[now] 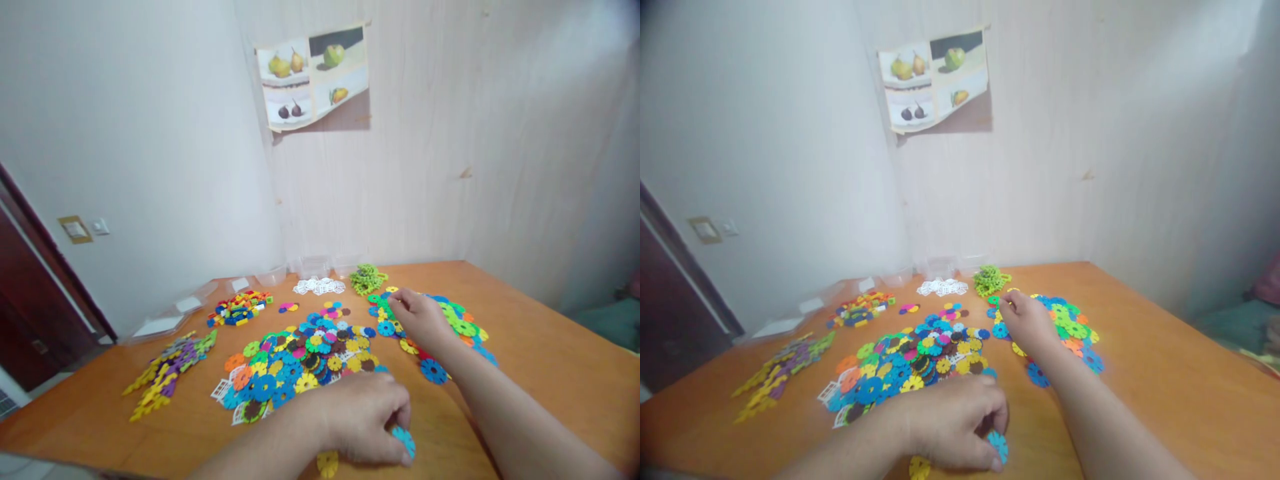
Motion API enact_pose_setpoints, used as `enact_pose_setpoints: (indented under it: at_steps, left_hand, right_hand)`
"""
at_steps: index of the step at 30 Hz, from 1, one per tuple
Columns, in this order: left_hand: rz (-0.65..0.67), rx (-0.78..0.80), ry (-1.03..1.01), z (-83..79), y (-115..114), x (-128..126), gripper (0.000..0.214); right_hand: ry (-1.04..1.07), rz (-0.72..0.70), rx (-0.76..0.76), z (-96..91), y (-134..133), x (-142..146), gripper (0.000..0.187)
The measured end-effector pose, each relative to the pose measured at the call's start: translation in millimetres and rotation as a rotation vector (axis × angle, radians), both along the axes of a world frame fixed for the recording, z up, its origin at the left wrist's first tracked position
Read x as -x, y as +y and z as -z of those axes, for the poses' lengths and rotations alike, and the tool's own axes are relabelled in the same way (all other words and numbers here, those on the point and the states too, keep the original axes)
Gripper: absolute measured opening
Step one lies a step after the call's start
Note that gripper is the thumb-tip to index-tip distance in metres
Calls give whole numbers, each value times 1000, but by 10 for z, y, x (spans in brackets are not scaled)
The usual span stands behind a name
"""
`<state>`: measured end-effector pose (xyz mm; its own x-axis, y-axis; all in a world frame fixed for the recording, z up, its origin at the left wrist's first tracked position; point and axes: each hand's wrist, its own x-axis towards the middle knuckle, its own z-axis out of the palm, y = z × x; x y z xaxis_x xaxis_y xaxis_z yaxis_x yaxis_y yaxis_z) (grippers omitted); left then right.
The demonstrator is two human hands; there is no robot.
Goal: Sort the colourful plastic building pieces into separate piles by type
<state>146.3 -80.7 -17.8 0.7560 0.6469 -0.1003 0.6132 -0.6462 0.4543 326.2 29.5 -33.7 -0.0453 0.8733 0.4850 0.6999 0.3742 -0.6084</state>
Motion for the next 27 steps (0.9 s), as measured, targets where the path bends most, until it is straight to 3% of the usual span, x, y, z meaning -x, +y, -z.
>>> enact_pose_setpoints:
  at_steps: [6, 12, 16, 21, 27]
  left_hand:
    - [-198, 162, -156, -4, 0, 57, 10]
    - [-444, 229, -473, -97, 259, 435, 17]
    - [-691, 134, -635, -86, 574, 860, 16]
    - [-1117, -115, -671, 13, 1063, 1479, 13]
    - [-1299, -179, -621, 193, 1458, 1946, 10]
  right_hand:
    - [-28, -14, 8, 18, 4, 28, 31]
    - [-27, -90, 41, 51, -58, 122, 28]
    - [-70, -148, 43, 66, -137, 216, 27]
    - [-106, -158, 43, 77, -146, 244, 28]
    - [-115, -124, 69, 62, -148, 239, 28]
